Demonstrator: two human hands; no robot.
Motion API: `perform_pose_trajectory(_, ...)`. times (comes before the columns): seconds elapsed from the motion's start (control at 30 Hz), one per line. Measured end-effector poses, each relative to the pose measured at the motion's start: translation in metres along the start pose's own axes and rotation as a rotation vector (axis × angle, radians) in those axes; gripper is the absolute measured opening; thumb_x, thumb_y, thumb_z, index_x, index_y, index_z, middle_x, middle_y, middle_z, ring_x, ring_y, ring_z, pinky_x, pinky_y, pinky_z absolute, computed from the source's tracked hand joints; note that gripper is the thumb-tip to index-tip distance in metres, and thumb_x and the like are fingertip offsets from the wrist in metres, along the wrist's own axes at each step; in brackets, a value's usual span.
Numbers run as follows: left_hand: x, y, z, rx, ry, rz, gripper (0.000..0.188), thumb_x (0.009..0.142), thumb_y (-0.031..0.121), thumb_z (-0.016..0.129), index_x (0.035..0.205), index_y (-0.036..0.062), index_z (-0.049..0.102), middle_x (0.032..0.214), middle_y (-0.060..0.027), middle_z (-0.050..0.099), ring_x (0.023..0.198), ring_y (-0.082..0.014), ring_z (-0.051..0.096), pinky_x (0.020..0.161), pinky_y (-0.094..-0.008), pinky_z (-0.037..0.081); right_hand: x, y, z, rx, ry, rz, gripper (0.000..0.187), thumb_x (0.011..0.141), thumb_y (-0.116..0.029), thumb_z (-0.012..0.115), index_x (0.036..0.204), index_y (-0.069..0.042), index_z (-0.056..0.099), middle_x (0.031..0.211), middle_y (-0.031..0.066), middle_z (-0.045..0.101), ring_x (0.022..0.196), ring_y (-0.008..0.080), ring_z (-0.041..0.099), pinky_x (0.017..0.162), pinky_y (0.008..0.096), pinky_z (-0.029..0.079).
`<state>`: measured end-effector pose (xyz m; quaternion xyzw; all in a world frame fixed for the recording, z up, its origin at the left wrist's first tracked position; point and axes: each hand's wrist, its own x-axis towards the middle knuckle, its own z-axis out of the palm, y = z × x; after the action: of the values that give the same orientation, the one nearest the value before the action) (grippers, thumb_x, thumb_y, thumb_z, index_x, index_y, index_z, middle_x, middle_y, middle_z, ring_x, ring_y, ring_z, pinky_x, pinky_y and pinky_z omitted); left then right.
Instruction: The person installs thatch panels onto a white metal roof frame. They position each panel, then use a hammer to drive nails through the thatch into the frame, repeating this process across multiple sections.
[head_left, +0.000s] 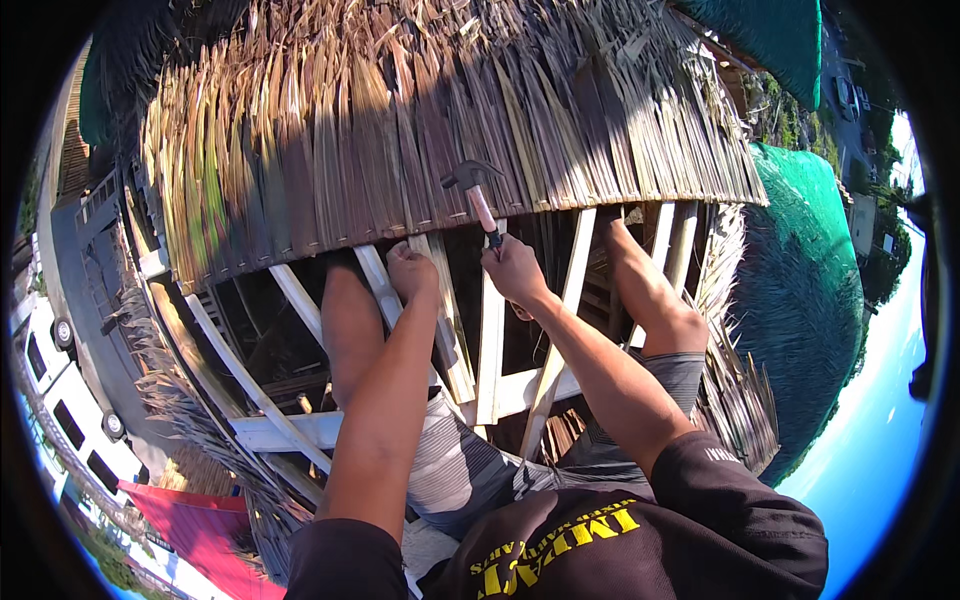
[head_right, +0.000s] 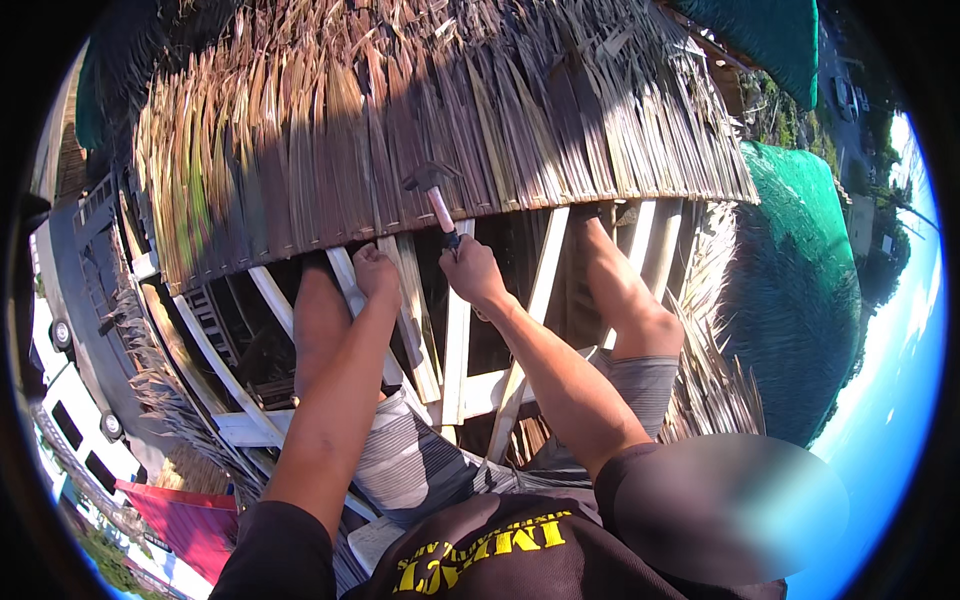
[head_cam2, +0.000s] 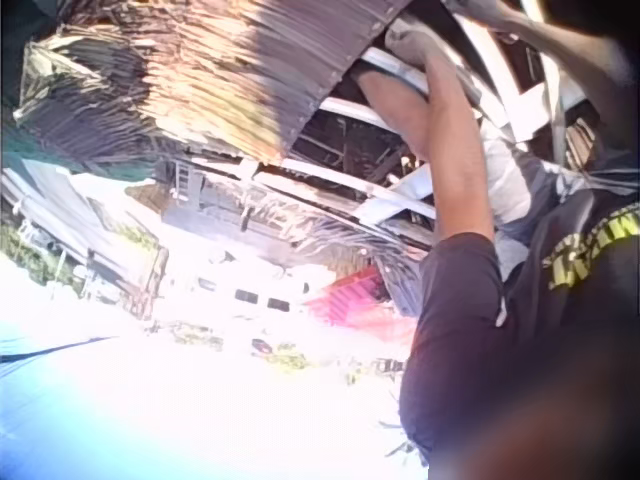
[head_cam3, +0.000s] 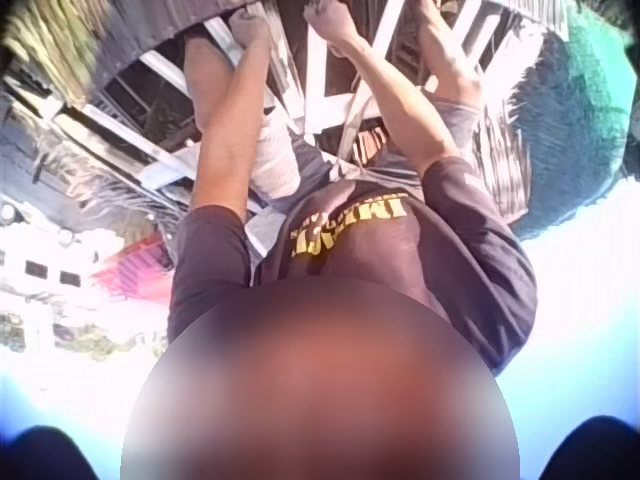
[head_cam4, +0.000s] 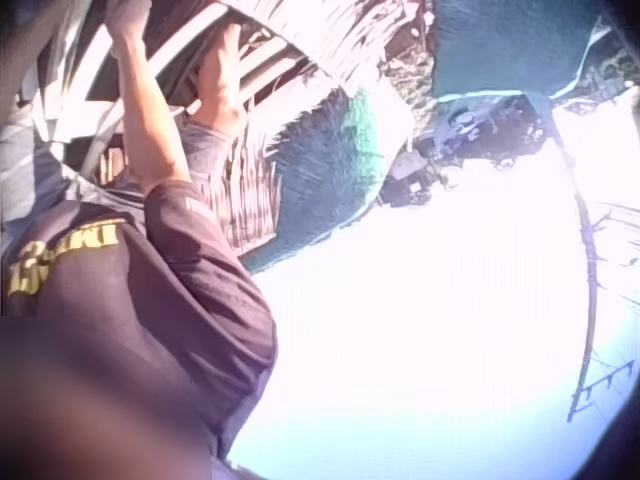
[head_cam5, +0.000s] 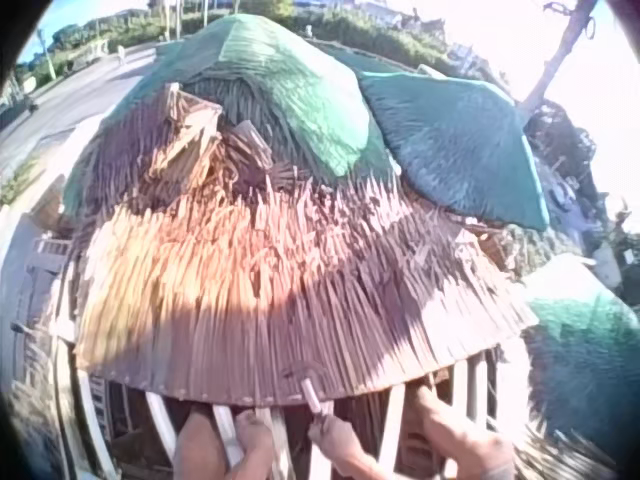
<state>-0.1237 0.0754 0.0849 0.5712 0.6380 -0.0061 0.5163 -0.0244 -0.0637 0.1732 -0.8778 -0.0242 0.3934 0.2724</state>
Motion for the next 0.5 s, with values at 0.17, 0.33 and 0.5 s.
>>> perform_pose_trajectory(0.17, -0.092, 0.061, 0.024, -0.028, -0.755, 0.559, 0.022, 0.088, 0.0, 0.067, 0.11, 0.002, 0.067, 0.097, -0.0104, 0.072, 0.092, -0.0181, 0.071, 0.085, -0.0318, 0.054, -0.011, 0.012, -0.074, 0.92, -0.284, 0.303, 0.014, 0.098, -0.019, 0.057, 0.089, -0.009, 0.056, 0.065, -0.0016, 0.053, 0.048, 0.0095, 0.049, 0.046, 0.028, 0.044)
perform_pose_trajectory(0.33, -0.133, 0.103, 0.079, -0.059, -0.785, 0.952, 0.02, 0.088, -0.004, 0.069, 0.106, 0.0042, 0.07, 0.101, -0.0082, 0.073, 0.094, -0.018, 0.071, 0.086, -0.0316, 0.056, -0.011, 0.079, -0.128, 1.319, -0.459, 0.463, 0.019, 0.105, -0.023, 0.049, 0.092, -0.011, 0.056, 0.067, -0.0042, 0.046, 0.05, 0.0073, 0.043, 0.047, 0.0282, 0.043)
perform_pose_trajectory(0.5, -0.149, 0.139, 0.137, 0.076, -0.995, 1.154, 0.029, 0.085, -0.009, 0.068, 0.11, 0.004, 0.07, 0.117, -0.0107, 0.07, 0.108, -0.0263, 0.069, 0.092, -0.0336, 0.056, -0.005, 0.126, -0.165, 1.935, -0.54, 0.566, 0.017, 0.103, -0.022, 0.052, 0.087, -0.017, 0.05, 0.062, -0.0091, 0.04, 0.046, 0.0031, 0.036, 0.046, 0.0232, 0.039)
